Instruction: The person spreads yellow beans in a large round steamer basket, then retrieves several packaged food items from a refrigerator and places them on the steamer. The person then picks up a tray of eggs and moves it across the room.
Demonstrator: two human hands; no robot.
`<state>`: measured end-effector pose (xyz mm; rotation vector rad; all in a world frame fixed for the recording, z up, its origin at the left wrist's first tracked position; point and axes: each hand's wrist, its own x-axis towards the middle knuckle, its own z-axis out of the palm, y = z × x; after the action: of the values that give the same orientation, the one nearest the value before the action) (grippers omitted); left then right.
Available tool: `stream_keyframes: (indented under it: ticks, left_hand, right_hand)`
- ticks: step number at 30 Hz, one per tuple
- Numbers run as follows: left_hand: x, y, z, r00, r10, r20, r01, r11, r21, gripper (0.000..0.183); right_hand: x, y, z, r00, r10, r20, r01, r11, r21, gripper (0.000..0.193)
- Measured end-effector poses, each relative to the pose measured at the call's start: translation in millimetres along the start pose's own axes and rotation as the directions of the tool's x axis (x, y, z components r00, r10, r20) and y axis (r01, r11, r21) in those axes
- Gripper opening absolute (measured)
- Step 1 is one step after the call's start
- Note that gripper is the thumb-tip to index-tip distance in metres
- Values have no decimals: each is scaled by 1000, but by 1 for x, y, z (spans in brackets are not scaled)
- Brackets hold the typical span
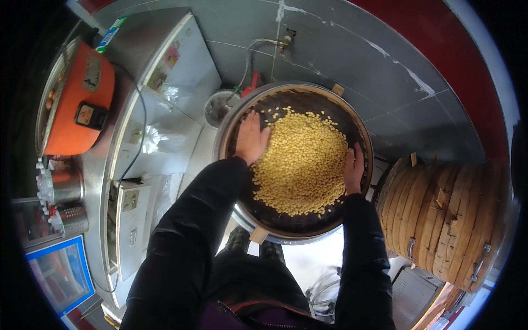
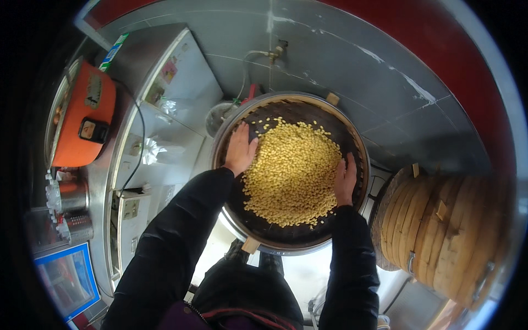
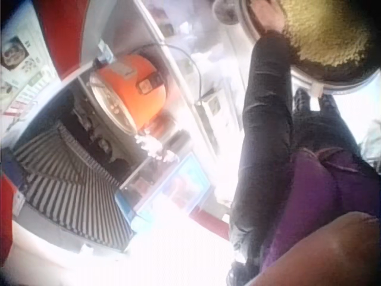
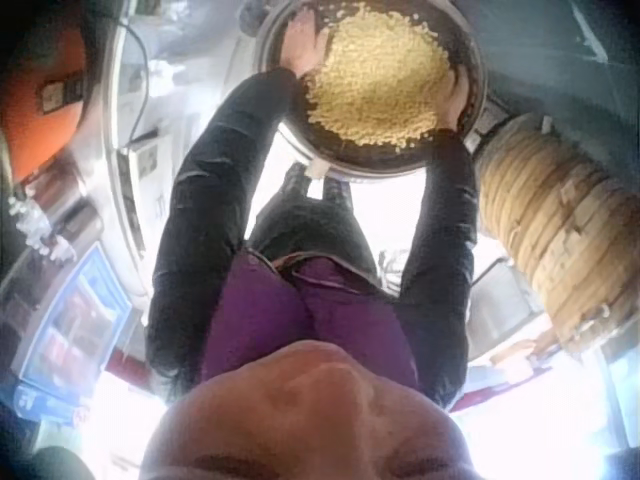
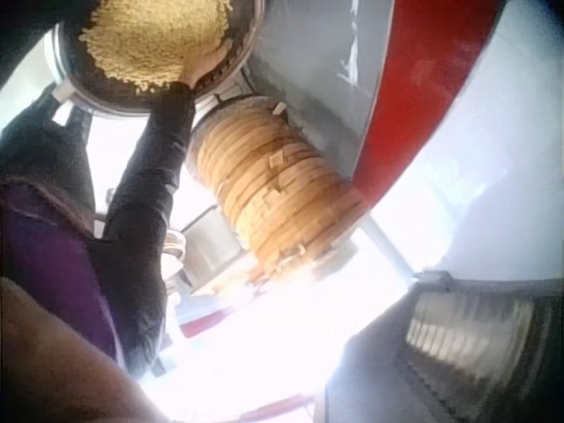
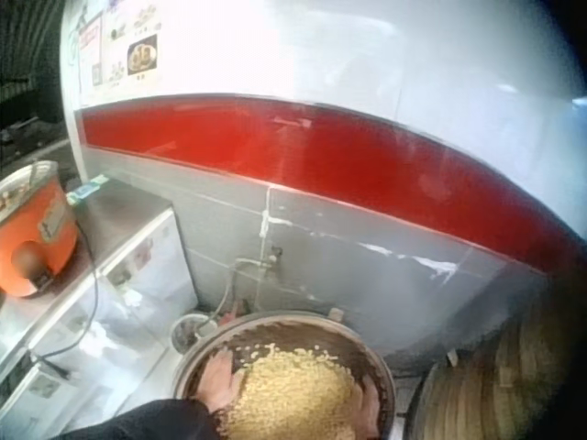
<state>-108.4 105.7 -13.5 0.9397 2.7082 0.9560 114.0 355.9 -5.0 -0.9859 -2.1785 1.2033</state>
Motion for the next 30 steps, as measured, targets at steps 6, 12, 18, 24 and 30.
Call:
stream_keyframes:
  ticks: [6,12,18,24,30]
  left_hand:
    - [40,17,24,974,122,192,-131,991,33,64]
    - [76,49,41,884,232,406,-206,973,-107,64]
    - [86,68,47,804,357,476,-254,929,-268,51]
    - [66,68,19,791,492,364,-383,862,-333,42]
    - [39,29,-2,953,207,222,-179,974,-138,47]
  right_hand:
    - [69,-3,16,962,-26,270,78,980,-183,60]
    - [103,-26,58,891,-46,452,165,960,-227,66]
    - [99,-47,69,767,-120,631,250,961,-120,58]
    - [94,-37,40,831,-285,477,310,950,29,39]
    - [97,-13,33,852,-68,519,199,959,-200,60]
